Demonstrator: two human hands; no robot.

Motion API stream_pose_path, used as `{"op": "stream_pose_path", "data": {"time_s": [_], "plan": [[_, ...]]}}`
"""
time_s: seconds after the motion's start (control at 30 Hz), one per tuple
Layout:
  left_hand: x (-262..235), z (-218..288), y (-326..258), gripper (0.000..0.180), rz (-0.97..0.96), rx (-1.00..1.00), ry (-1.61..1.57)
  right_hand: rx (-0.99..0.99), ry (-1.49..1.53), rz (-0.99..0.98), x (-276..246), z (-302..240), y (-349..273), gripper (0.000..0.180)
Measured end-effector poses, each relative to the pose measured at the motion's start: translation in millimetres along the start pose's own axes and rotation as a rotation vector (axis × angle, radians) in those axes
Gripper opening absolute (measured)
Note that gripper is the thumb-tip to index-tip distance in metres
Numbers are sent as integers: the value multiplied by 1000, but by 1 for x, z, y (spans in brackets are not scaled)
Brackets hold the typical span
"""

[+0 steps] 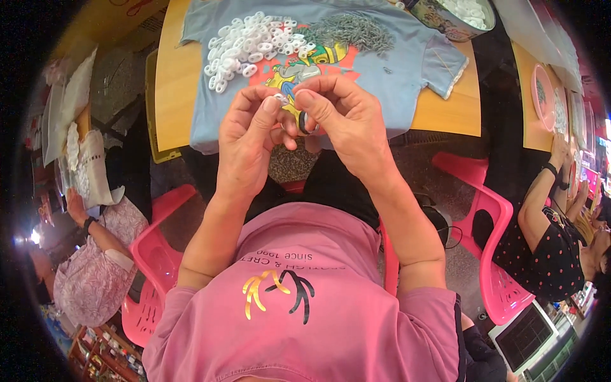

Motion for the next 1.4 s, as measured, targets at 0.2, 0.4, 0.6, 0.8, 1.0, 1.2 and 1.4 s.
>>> {"op": "stream_pose_path", "data": {"time_s": [0.2, 0.4, 0.6, 0.8, 1.0, 1.2, 1.4], "plan": [[1, 3, -10, 16, -7, 47, 71, -20, 111, 5, 12, 6, -2, 16], [3, 6, -15, 15, -38, 93, 27, -11, 183, -53, 18, 12, -5, 16], [4, 5, -17, 16, -27, 82, 22, -30, 251, -52, 19, 10, -7, 16], [4, 5, -17, 15, -31, 111, 24, -60, 170, -29, 22, 8, -10, 16], [5, 4, -17, 14, -19, 120, 8, -60, 238, -32, 24, 8, -10, 15], [4, 4, -18, 14, -3, 115, -3, -70, 255, -34, 26, 9, -10, 14], [4, 3, -19, 14, 11, 108, -8, -83, 164, -6, 24, 9, -12, 14]]}}
Point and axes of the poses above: each hand's wrist, its own y-axis towards the middle knuckle, its own x-axis out of the palm, z = x × y, the point moved 5 cm from there along y, towards the middle knuckle, and after that the axes turned 7 degrees about -x, right-handed, at the moved point
